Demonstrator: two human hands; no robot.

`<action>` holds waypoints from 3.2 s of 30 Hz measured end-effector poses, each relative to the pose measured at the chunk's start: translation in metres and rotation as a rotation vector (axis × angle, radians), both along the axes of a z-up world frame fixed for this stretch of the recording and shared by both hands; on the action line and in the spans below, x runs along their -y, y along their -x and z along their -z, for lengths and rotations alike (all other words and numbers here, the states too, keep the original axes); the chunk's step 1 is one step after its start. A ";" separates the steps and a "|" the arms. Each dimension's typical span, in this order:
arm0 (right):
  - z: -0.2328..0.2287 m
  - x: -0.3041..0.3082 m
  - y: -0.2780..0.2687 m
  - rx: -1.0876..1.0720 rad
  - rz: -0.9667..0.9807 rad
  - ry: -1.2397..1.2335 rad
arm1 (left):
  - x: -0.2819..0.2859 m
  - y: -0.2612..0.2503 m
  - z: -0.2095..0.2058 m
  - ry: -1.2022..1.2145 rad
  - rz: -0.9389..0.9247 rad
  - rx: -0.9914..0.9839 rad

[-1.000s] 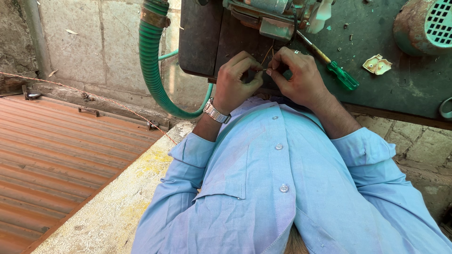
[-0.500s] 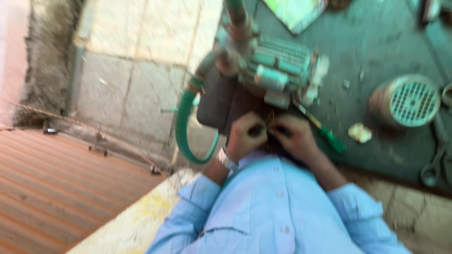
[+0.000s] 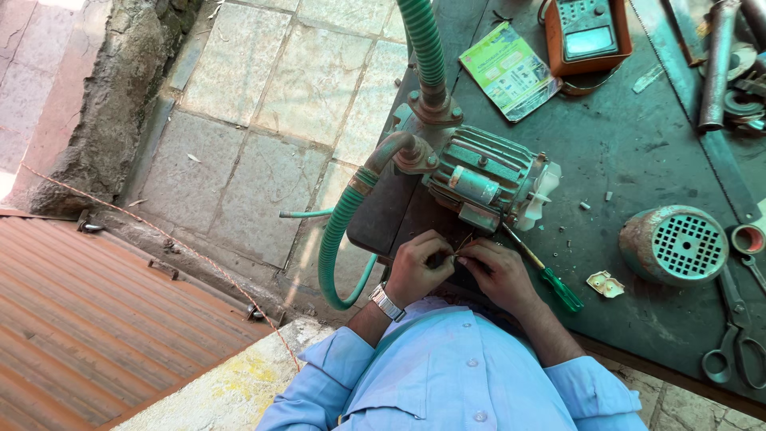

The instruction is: The person works on the wiring of a small electric motor mounted on a workbench. They strip and insert wires into a terminal block, then use a screwdriver to tighten the connections. The person repeats this process for multiple wires, ensuring each is securely fastened.

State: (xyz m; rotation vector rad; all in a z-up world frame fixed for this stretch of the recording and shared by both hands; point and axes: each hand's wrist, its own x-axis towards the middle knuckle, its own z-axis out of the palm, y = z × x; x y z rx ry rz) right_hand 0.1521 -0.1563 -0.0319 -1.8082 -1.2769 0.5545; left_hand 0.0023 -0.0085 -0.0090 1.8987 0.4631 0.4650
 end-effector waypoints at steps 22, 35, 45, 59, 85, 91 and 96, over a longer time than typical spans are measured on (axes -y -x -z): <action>-0.006 0.011 0.000 -0.052 0.022 -0.049 | -0.001 0.014 0.031 -0.261 0.084 -0.133; -0.032 -0.007 0.003 0.005 0.097 -0.048 | -0.007 0.006 0.037 0.773 0.003 0.016; -0.032 -0.009 0.003 0.141 0.075 -0.029 | -0.006 0.006 0.045 0.841 -0.031 0.040; -0.028 -0.008 0.007 0.106 0.092 -0.029 | -0.003 0.001 0.044 0.582 -0.018 0.029; -0.021 0.007 -0.009 -0.052 -0.050 -0.049 | 0.032 0.008 0.056 1.306 -0.164 0.076; -0.027 0.006 -0.003 -0.046 -0.024 -0.047 | 0.018 0.011 0.061 1.398 -0.033 0.071; -0.029 0.006 0.003 -0.056 0.026 -0.013 | 0.011 0.010 0.070 1.451 0.006 0.077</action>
